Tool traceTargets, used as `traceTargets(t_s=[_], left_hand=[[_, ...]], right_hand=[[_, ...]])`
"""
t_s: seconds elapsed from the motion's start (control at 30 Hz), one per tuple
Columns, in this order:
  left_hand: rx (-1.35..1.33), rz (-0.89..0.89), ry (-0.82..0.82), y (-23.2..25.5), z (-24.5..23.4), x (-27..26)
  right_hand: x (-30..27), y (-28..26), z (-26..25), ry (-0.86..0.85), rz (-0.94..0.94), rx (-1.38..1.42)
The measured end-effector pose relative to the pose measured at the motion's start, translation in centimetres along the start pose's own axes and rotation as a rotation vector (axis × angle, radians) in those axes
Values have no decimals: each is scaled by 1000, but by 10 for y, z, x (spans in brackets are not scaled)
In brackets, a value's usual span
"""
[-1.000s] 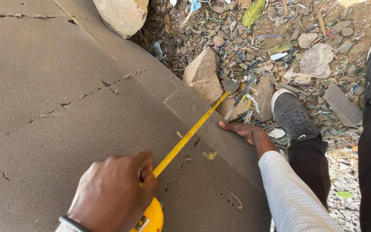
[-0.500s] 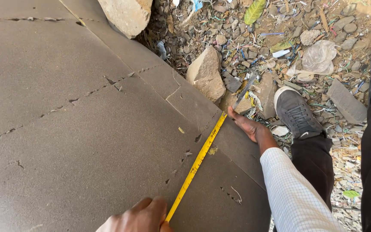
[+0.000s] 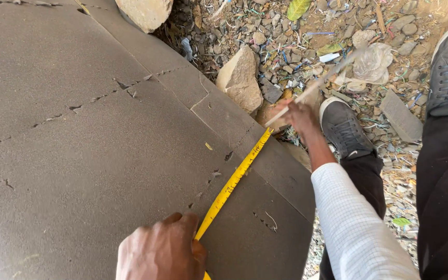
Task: The person measures a large piece of grey foam using a yellow tape measure and marks the measurements with a metal tool. They repeatedly measure different sections of the foam and make marks along the edges.
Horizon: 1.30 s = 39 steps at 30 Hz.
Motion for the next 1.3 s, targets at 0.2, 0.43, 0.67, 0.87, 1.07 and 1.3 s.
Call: traceTargets(t_s=[0.2, 0.43, 0.67, 0.87, 1.07, 1.3], left_hand=[[-19, 69, 234, 5, -13, -8], [-21, 98, 318, 11, -14, -9], [-20, 120, 362, 9, -13, -8], [0, 103, 395, 7, -17, -12], [62, 134, 440, 10, -14, -12], [50, 146, 410, 11, -12, -11]], right_hand=[[-58, -106, -31, 236, -258, -252], [-103, 6, 30, -139, 57, -705], [-107, 27, 42, -216, 0, -693], [-109, 20, 47, -217, 23, -744], [-112, 13, 51, -213, 39, -769], [-112, 8, 46, -228, 60, -785]])
Point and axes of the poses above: each hand's wrist, its own x-axis towards the middle knuckle, its own z-axis out of the palm, y = z × x, the point moved 9 cm from there along x, towards the middle knuckle, and after that the axes turned 13 degrees about x, right-handed, at the moved point
